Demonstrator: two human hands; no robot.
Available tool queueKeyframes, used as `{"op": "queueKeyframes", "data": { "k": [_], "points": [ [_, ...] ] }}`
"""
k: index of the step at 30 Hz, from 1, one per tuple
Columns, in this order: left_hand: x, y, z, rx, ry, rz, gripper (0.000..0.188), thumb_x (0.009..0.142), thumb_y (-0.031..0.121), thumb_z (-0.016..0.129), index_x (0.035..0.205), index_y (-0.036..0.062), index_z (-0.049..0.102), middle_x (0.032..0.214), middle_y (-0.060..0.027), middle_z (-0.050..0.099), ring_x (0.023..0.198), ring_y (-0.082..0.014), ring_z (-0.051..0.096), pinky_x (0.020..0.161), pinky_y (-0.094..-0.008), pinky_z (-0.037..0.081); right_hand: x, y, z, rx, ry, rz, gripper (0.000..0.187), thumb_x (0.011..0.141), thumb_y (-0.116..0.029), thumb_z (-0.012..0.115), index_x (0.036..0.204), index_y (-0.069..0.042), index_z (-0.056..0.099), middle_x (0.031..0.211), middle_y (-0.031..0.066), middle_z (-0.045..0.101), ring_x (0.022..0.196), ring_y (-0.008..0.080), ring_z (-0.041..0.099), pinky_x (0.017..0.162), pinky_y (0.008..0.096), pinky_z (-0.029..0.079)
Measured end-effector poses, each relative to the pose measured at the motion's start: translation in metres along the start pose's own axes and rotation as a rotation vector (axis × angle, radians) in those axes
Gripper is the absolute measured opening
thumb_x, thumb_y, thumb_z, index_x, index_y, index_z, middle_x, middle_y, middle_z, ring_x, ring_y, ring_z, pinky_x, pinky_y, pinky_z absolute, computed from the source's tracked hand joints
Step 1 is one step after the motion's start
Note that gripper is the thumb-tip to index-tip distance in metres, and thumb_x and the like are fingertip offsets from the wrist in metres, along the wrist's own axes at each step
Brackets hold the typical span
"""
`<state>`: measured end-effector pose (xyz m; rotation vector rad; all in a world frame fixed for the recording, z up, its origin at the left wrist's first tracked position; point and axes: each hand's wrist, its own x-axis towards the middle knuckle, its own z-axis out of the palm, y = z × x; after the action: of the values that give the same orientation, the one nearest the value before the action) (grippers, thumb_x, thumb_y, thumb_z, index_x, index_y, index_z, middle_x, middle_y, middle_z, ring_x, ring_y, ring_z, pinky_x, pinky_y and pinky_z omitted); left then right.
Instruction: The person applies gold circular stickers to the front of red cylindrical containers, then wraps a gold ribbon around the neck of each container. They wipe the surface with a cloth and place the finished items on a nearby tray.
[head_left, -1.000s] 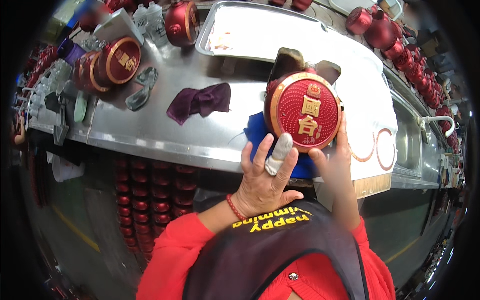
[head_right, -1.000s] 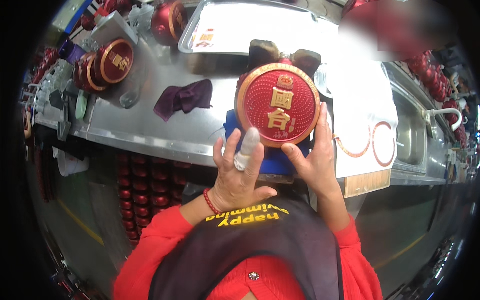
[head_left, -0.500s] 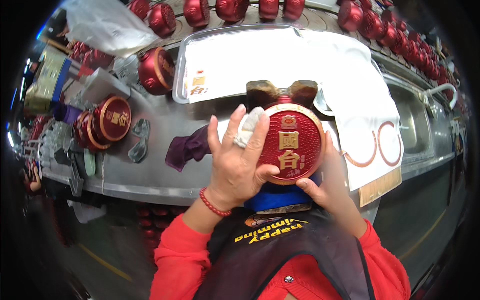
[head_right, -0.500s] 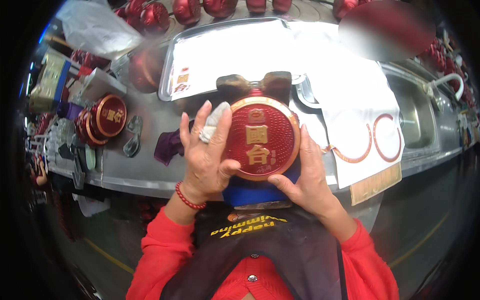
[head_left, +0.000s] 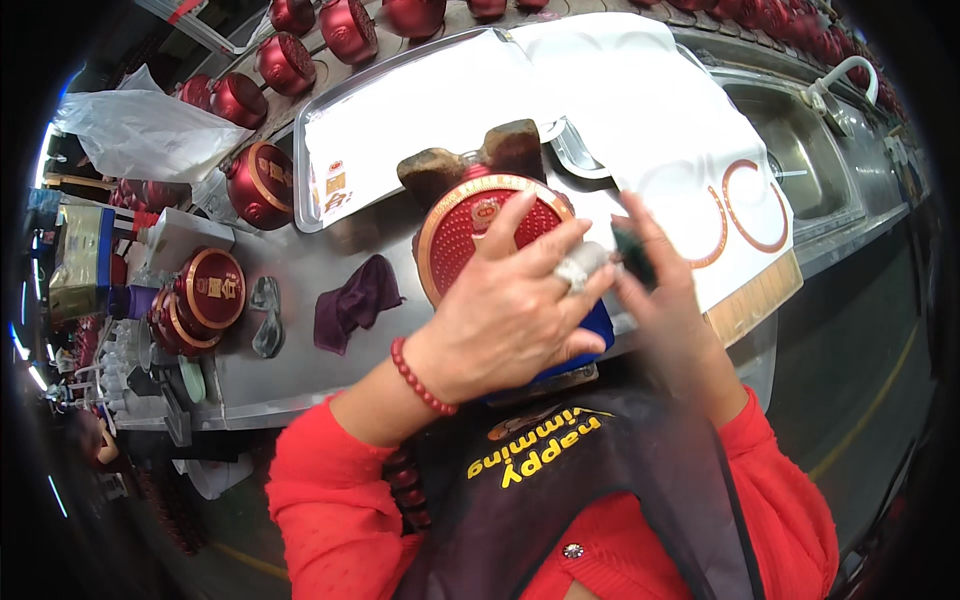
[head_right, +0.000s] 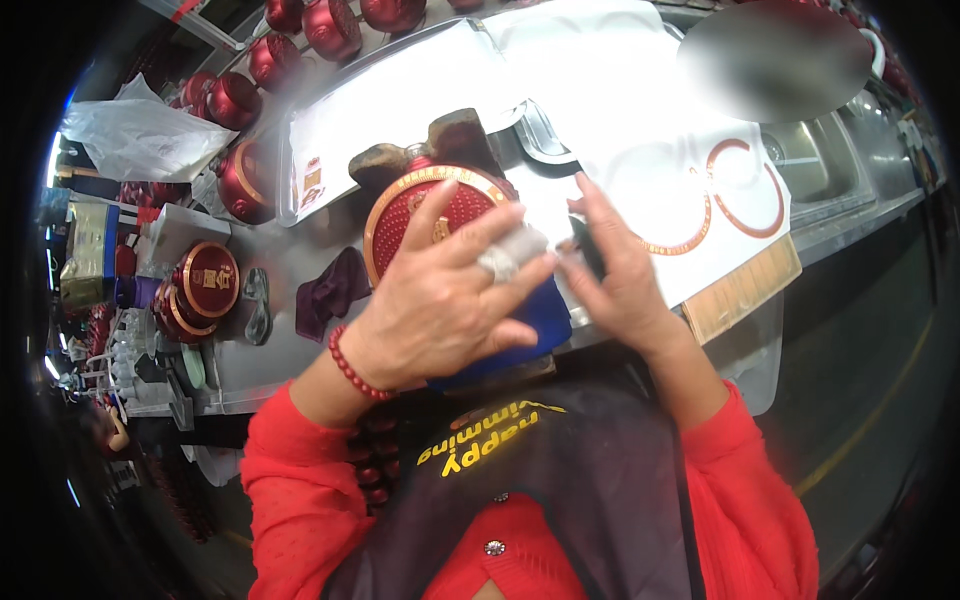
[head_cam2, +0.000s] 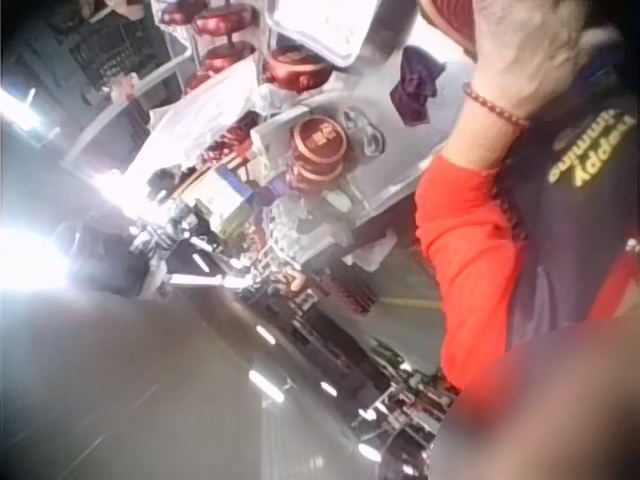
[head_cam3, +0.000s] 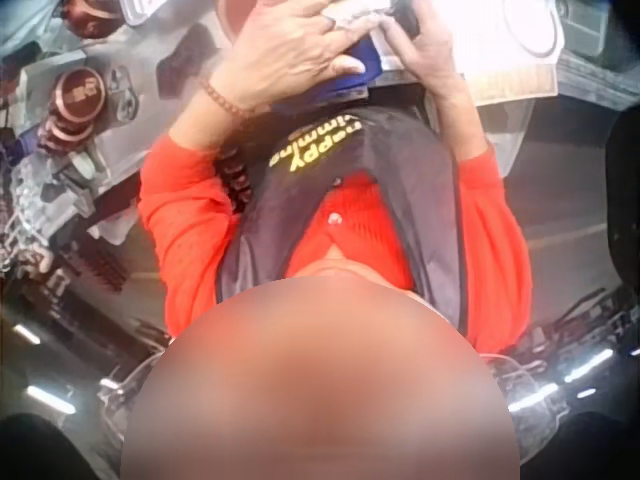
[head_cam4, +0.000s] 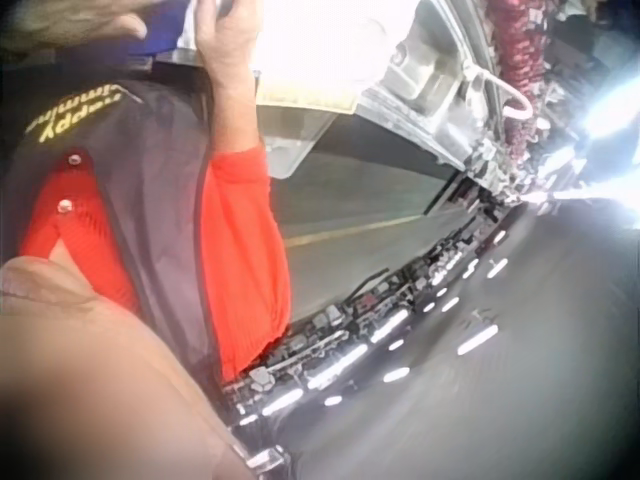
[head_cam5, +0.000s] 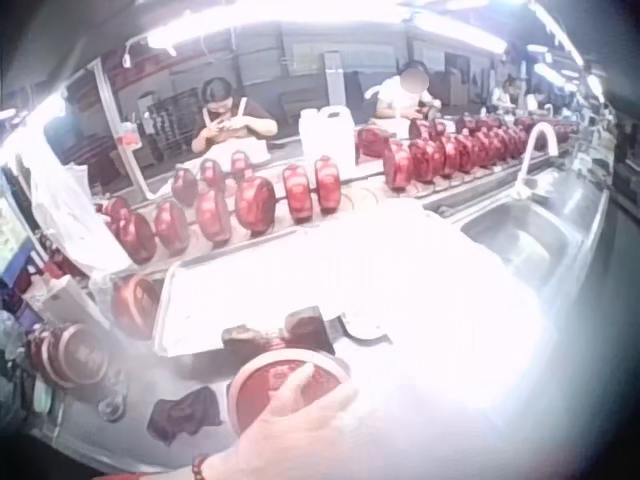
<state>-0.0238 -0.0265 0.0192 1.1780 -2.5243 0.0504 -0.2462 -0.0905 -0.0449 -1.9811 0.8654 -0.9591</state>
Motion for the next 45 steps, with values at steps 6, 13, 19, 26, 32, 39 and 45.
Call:
{"op": "queueKeyframes", "data": {
  "k": [6,13,19,26,32,39,45],
  "points": [
    [-0.071,0.033,0.023,-0.020,0.378,-0.556,0.086,0.097,0.057,0.063,0.157,0.0010,0.037,0.159,-0.0255,0.039,0.154,-0.0412,0.027,0.125,-0.0573,0.012,-0.016,-0.011,0.000,0.103,-0.136,-0.171,0.024,0.095,-0.008,0.073,0.118,-0.003,0.065,0.098,0.0118,0.072,0.086,0.0196,0.072,0.076,0.0331,0.056],
    [-0.087,0.028,0.062,-0.506,0.565,-0.728,0.102,0.099,0.040,0.069,0.163,-0.0080,0.006,0.166,-0.0285,0.026,0.153,-0.0370,0.030,0.125,-0.0440,0.021,0.020,0.013,0.005,0.177,-0.041,-0.107,0.024,0.102,-0.017,0.069,0.117,0.000,0.062,0.085,0.0075,0.072,0.070,0.0127,0.069,0.064,0.0258,0.055],
    [-0.088,0.030,0.067,-0.575,0.607,-0.740,0.102,0.099,0.041,0.069,0.163,-0.0067,0.005,0.168,-0.0255,0.022,0.155,-0.0349,0.025,0.126,-0.0435,0.017,0.055,0.027,-0.014,0.535,0.127,0.178,0.027,0.101,-0.022,0.069,0.115,0.001,0.066,0.085,0.0076,0.073,0.072,0.0137,0.070,0.069,0.0262,0.057],
    [-0.088,0.035,0.070,-0.600,0.626,-0.803,0.104,0.098,0.047,0.069,0.164,-0.0059,0.007,0.167,-0.0250,0.025,0.154,-0.0338,0.026,0.126,-0.0429,0.017,0.065,0.069,-0.121,-0.116,0.219,-0.072,0.031,0.095,-0.012,0.076,0.125,-0.006,0.070,0.110,0.0013,0.072,0.095,0.0097,0.066,0.088,0.0255,0.053],
    [-0.090,0.034,0.076,-0.585,0.641,-0.774,0.096,0.104,0.049,0.059,0.164,-0.0046,0.008,0.168,-0.0238,0.023,0.156,-0.0316,0.022,0.125,-0.0424,0.015,0.065,0.122,-0.252,-0.379,0.441,0.160,0.020,0.093,-0.018,0.074,0.105,-0.002,0.073,0.097,0.0043,0.069,0.087,0.0121,0.062,0.073,0.0306,0.050],
    [-0.091,0.035,0.080,-0.577,0.649,-0.766,0.092,0.107,0.051,0.052,0.164,-0.0042,0.007,0.169,-0.0216,0.022,0.155,-0.0296,0.024,0.125,-0.0415,0.017,0.046,0.186,-0.339,-0.430,0.376,0.415,0.041,0.101,-0.048,0.067,0.115,-0.011,0.074,0.096,0.0003,0.073,0.083,0.0107,0.069,0.072,0.0287,0.058],
    [-0.085,0.045,0.074,-0.565,0.665,-0.775,0.086,0.108,0.050,0.049,0.164,-0.0039,0.013,0.168,-0.0215,0.022,0.154,-0.0298,0.026,0.125,-0.0445,0.018,0.034,0.177,-0.336,0.283,0.276,0.528,0.039,0.102,-0.044,0.065,0.116,-0.008,0.071,0.099,0.0057,0.076,0.087,0.0142,0.076,0.071,0.0312,0.065]
  ]
}}
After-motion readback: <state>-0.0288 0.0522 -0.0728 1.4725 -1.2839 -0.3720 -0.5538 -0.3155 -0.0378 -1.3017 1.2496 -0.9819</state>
